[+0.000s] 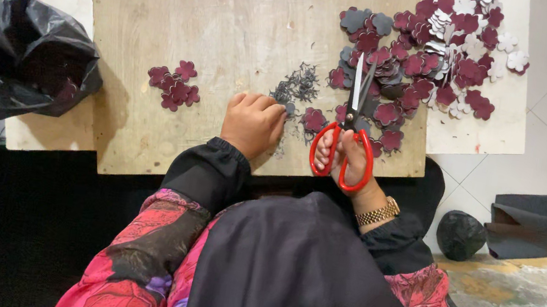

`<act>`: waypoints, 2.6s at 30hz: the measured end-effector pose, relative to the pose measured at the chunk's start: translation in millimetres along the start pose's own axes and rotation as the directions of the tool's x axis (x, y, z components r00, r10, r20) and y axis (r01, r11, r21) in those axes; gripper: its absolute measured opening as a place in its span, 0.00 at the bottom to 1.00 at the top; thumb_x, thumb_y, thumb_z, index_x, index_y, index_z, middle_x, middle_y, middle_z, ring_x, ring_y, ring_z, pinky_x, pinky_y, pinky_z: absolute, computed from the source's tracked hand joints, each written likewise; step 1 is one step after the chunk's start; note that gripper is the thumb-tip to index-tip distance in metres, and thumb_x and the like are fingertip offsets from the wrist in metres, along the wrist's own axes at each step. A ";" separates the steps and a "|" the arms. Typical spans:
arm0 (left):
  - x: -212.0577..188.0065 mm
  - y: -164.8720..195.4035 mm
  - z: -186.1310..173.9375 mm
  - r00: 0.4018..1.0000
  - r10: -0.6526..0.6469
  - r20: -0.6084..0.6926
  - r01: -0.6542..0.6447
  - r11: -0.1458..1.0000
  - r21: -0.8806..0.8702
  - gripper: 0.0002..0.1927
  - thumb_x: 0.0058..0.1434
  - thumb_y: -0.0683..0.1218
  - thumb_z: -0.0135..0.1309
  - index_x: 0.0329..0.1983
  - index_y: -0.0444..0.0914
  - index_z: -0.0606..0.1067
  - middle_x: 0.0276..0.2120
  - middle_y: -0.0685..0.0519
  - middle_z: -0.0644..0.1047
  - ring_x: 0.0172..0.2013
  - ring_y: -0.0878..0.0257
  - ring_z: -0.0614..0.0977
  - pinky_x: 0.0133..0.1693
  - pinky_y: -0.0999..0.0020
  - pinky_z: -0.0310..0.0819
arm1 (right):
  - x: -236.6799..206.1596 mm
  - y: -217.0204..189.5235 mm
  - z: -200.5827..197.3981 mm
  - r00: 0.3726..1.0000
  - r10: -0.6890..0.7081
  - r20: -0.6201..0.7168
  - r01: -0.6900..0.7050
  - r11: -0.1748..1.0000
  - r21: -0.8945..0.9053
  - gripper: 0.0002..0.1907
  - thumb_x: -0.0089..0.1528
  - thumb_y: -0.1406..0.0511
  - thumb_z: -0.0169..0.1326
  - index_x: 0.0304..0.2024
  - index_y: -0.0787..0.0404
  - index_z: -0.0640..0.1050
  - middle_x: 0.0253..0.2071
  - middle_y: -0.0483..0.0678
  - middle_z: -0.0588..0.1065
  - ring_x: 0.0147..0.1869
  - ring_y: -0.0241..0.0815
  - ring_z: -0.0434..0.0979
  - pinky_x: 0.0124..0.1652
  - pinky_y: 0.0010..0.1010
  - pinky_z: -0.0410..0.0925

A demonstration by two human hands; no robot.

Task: The person sits on the floor and uses red-handled scissors to trim the edges of small flower-shaped fabric pieces. They pick up each piece, trim it, and place it back on the wooden board among other finished pieces.

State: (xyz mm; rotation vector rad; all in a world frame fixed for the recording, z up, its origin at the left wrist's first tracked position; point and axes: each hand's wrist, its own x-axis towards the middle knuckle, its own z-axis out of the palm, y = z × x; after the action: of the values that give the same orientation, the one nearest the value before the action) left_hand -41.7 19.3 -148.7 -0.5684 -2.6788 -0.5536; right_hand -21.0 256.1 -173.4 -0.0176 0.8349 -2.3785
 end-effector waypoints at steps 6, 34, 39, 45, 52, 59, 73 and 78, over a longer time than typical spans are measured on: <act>-2.4 7.6 -2.9 0.995 0.090 -0.031 -0.088 0.994 0.066 0.05 0.61 0.50 0.60 0.35 0.45 0.77 0.41 0.57 0.80 0.49 0.59 0.78 0.53 0.55 0.63 | 0.7 0.1 1.9 1.000 -0.015 -0.006 0.014 1.000 -0.028 0.24 0.69 0.45 0.51 0.40 0.58 0.70 0.34 0.44 0.66 0.37 0.37 0.67 0.41 0.32 0.65; 25.3 47.0 -53.3 0.776 -0.420 0.471 0.510 -0.023 -0.860 0.10 0.71 0.46 0.52 0.45 0.33 0.76 0.35 0.55 0.81 0.30 0.70 0.79 0.34 0.76 0.75 | 6.7 -39.1 103.1 0.853 -0.503 -0.142 0.307 0.702 -0.642 0.12 0.66 0.75 0.56 0.44 0.59 0.66 0.42 0.46 0.73 0.42 0.31 0.73 0.42 0.24 0.69; 30.1 46.9 -54.9 0.729 -0.416 0.543 0.595 -0.007 -0.804 0.16 0.75 0.49 0.44 0.49 0.34 0.78 0.35 0.57 0.81 0.33 0.73 0.79 0.36 0.79 0.73 | -0.5 -44.8 98.5 0.840 -0.510 -0.184 0.275 0.694 -0.665 0.11 0.68 0.75 0.56 0.43 0.59 0.66 0.42 0.46 0.73 0.42 0.31 0.73 0.43 0.24 0.68; 26.3 59.9 -56.1 0.778 -0.295 0.555 0.546 -0.120 -0.829 0.13 0.66 0.43 0.57 0.51 0.34 0.77 0.39 0.56 0.81 0.39 0.71 0.80 0.40 0.75 0.74 | -6.8 -41.5 97.2 0.849 -0.508 -0.146 0.311 0.704 -0.639 0.11 0.68 0.74 0.55 0.44 0.59 0.66 0.43 0.45 0.73 0.43 0.30 0.72 0.45 0.23 0.68; 25.7 66.5 -68.0 0.822 -0.366 0.437 0.471 0.004 -0.882 0.11 0.72 0.46 0.56 0.46 0.31 0.78 0.39 0.51 0.83 0.39 0.68 0.82 0.44 0.74 0.78 | -12.5 -46.8 100.7 0.841 -0.512 -0.175 0.305 0.716 -0.628 0.12 0.68 0.74 0.56 0.43 0.59 0.66 0.42 0.46 0.73 0.40 0.30 0.70 0.41 0.21 0.66; 27.8 76.4 -79.8 0.842 -0.320 0.435 0.449 -0.031 -0.893 0.11 0.70 0.44 0.55 0.47 0.30 0.79 0.38 0.51 0.83 0.39 0.68 0.82 0.43 0.71 0.78 | -17.5 -41.0 107.7 0.852 -0.510 -0.117 0.324 0.690 -0.647 0.11 0.68 0.73 0.56 0.44 0.58 0.66 0.43 0.46 0.73 0.43 0.30 0.72 0.44 0.23 0.68; 16.9 78.0 -85.0 0.842 -0.461 0.280 0.358 0.088 -0.930 0.13 0.75 0.46 0.51 0.47 0.31 0.80 0.37 0.53 0.83 0.38 0.70 0.81 0.43 0.74 0.78 | -10.5 -41.6 105.5 0.859 -0.465 -0.216 0.293 0.791 -0.537 0.09 0.66 0.70 0.55 0.43 0.59 0.68 0.45 0.49 0.78 0.48 0.37 0.80 0.50 0.29 0.74; 17.4 78.9 -85.9 0.835 -0.468 0.289 0.384 0.120 -0.915 0.14 0.74 0.47 0.51 0.49 0.31 0.80 0.37 0.53 0.82 0.37 0.70 0.81 0.41 0.75 0.77 | -16.5 -40.7 113.2 0.922 -0.365 -0.129 0.245 0.808 -0.536 0.13 0.65 0.74 0.59 0.45 0.59 0.68 0.44 0.45 0.73 0.47 0.33 0.75 0.48 0.27 0.70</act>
State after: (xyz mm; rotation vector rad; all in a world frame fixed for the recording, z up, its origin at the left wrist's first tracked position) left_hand -0.2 53.6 -43.9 0.0708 -2.0283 -2.4327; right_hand -6.6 226.6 -56.5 -0.1057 1.6755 -2.4007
